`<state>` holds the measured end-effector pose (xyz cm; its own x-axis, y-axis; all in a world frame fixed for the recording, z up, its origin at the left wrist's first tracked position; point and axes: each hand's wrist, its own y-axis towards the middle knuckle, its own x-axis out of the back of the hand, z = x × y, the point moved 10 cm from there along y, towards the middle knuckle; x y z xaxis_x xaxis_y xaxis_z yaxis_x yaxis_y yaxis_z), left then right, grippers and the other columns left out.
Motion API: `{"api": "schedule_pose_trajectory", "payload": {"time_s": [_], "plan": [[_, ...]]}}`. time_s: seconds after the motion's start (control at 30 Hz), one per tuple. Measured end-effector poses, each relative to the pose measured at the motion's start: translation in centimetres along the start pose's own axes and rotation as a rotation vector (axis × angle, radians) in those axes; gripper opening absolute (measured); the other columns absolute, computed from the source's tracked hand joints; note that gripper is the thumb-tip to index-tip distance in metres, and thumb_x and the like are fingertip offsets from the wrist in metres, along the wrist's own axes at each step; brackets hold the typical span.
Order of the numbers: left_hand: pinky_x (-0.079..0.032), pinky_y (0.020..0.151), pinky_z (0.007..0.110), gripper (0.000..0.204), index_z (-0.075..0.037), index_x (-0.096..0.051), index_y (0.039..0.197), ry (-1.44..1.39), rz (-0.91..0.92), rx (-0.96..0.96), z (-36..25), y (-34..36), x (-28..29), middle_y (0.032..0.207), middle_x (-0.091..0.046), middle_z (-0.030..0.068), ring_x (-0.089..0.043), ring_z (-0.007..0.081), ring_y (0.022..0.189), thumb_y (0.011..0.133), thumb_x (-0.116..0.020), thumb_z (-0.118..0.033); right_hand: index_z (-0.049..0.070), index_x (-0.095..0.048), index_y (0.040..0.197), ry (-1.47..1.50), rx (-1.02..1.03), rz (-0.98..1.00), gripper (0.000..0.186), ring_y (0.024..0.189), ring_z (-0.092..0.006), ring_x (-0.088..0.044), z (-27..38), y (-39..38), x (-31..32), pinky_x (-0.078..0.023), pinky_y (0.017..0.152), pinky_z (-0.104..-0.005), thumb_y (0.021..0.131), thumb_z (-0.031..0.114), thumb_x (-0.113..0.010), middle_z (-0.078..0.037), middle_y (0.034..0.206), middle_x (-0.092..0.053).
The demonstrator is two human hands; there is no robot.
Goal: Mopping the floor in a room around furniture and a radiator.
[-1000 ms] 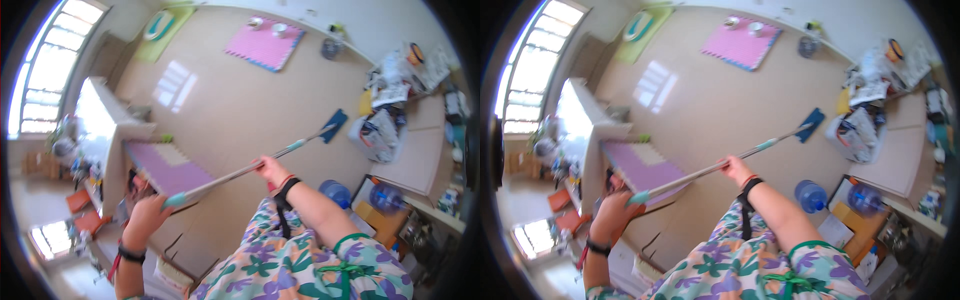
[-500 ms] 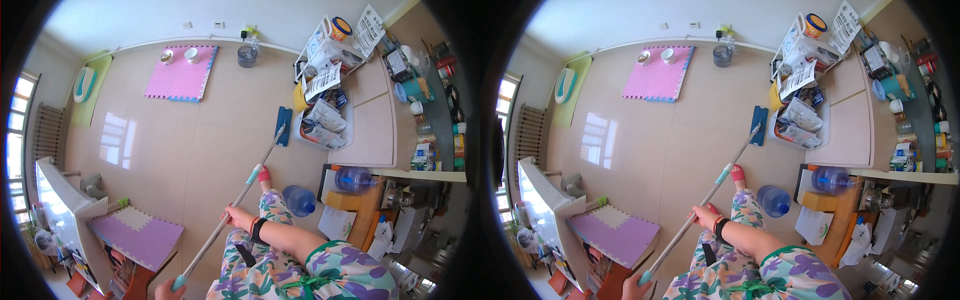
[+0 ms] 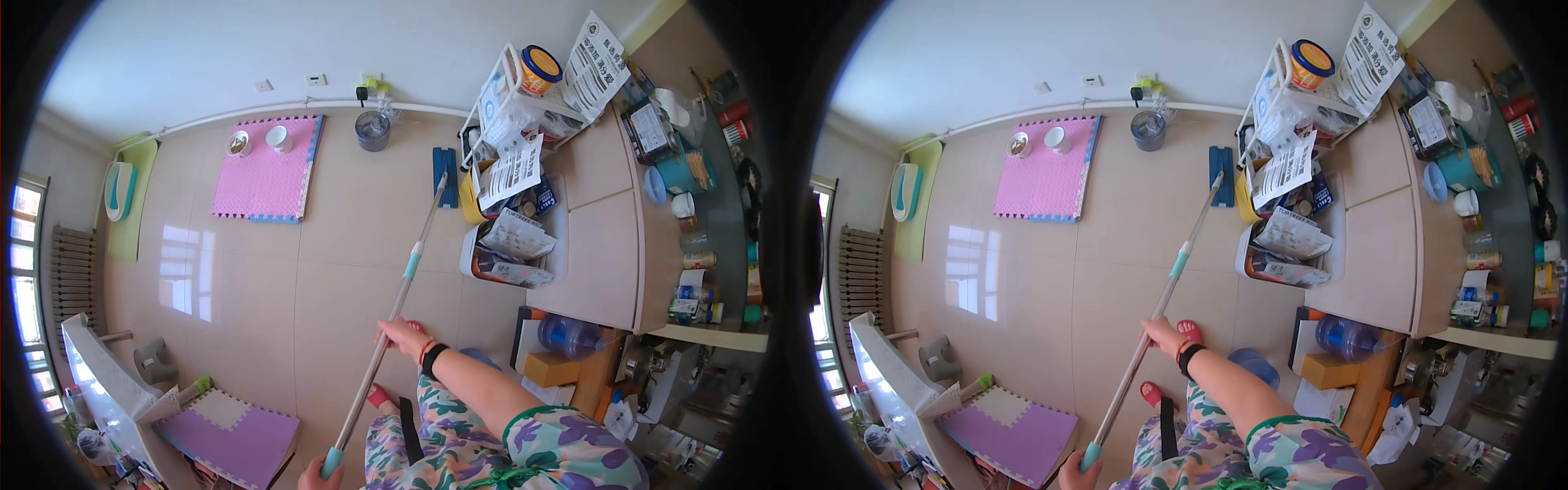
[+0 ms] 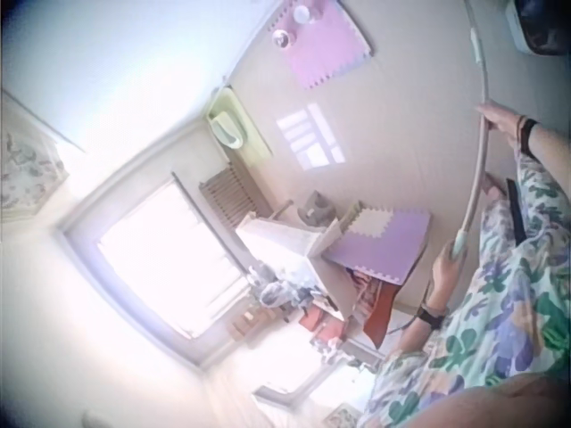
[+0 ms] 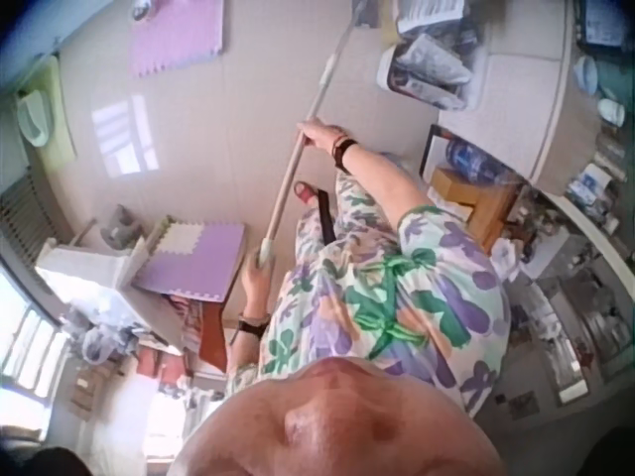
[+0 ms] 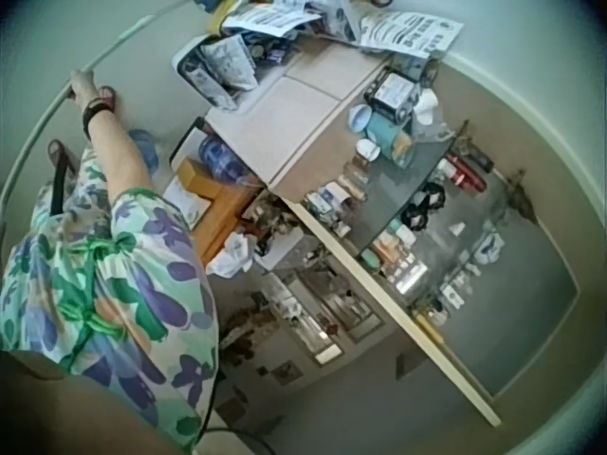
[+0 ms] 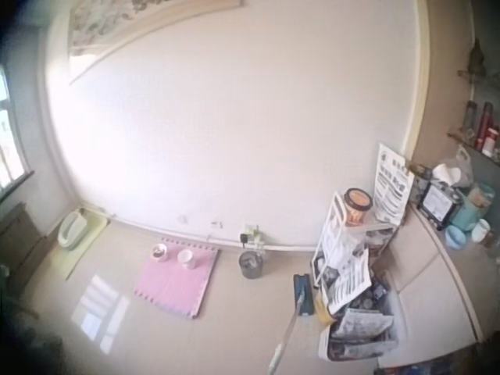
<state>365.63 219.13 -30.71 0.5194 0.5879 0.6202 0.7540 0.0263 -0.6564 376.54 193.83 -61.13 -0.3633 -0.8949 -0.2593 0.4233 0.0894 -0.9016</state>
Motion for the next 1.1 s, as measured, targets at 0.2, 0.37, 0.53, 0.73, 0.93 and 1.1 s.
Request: {"api": "schedule_pose_trajectory", "payload": {"time_s": [0.2, 0.37, 0.53, 0.73, 0.93, 1.1], "plan": [[-0.046, 0.06, 0.038, 0.039, -0.004, -0.061, 0.101, -0.166, -0.097, -0.108, -8.1, 6.3, -1.0, 0.078, -0.062, 0.0126, -0.06, 0.0318, 0.068, 0.07, -0.073, -0.023, -0.006, -0.039, 0.114, -0.07, 0.151, -0.069, 0.036, 0.058, -0.0198, -0.058, 10.8, 3.9, 3.7, -0.05, 0.05, -0.0315, 0.087, 0.017, -0.046, -0.01, 0.074, -0.056], [-0.046, 0.065, 0.031, 0.032, -0.002, -0.057, 0.115, -0.175, -0.048, -0.203, -13.8, 7.1, 0.4, 0.085, -0.061, 0.0092, -0.057, 0.0196, 0.073, 0.084, -0.061, -0.011, 0.009, -0.006, 0.141, 0.138, 0.509, -0.25, 0.065, 0.061, -0.0178, -0.053, 16.3, 2.6, 4.8, -0.048, 0.051, -0.032, 0.089, 0.018, -0.043, -0.011, 0.082, -0.053], [-0.038, 0.051, 0.02, 0.034, -0.002, -0.056, 0.12, -0.417, -0.014, -0.137, -8.8, 5.4, 0.2, 0.078, -0.056, -0.0007, -0.047, 0.0062, 0.06, 0.087, -0.057, -0.006, 0.02, -0.003, 0.146, 0.088, 0.446, -0.202, 0.069, 0.059, -0.0171, -0.051, 14.0, 2.6, 1.4, -0.048, 0.052, -0.0316, 0.09, 0.019, -0.043, -0.008, 0.082, -0.051], [-0.033, 0.046, 0.017, 0.034, -0.004, -0.054, 0.122, -0.918, 0.106, 0.22, -4.4, 3.1, -2.8, 0.077, -0.054, -0.0029, -0.043, 0.0024, 0.054, 0.089, -0.057, -0.01, 0.01, -0.038, 0.13, -0.514, 0.575, -0.171, 0.044, 0.055, -0.0191, -0.054, 13.8, 3.4, 0.3, -0.047, 0.052, -0.0345, 0.088, 0.022, -0.042, -0.007, 0.065, -0.053], [-0.035, 0.046, 0.018, 0.033, -0.004, -0.053, 0.122, -0.987, 0.141, 0.296, 5.1, -3.9, -5.2, 0.078, -0.055, -0.0027, -0.043, 0.0029, 0.055, 0.09, -0.056, -0.012, 0.009, -0.045, 0.1, -0.919, 0.343, -0.062, 0.023, 0.05, -0.0251, -0.057, 3.7, -0.1, -3.5, -0.047, 0.049, -0.0393, 0.089, 0.028, -0.04, -0.011, 0.067, -0.058], [-0.037, 0.05, 0.019, 0.027, -0.002, -0.057, 0.116, -0.751, -0.128, 0.31, 17.4, -14.7, -1.8, 0.077, -0.055, -0.0019, -0.044, 0.0044, 0.059, 0.09, -0.055, -0.012, 0.006, -0.044, 0.095, -1.019, 0.355, 0.134, 0.03, 0.06, -0.0326, -0.06, -10.9, -4.7, -10.5, -0.048, 0.058, -0.0438, 0.09, 0.035, -0.042, -0.015, 0.072, -0.06]]}}
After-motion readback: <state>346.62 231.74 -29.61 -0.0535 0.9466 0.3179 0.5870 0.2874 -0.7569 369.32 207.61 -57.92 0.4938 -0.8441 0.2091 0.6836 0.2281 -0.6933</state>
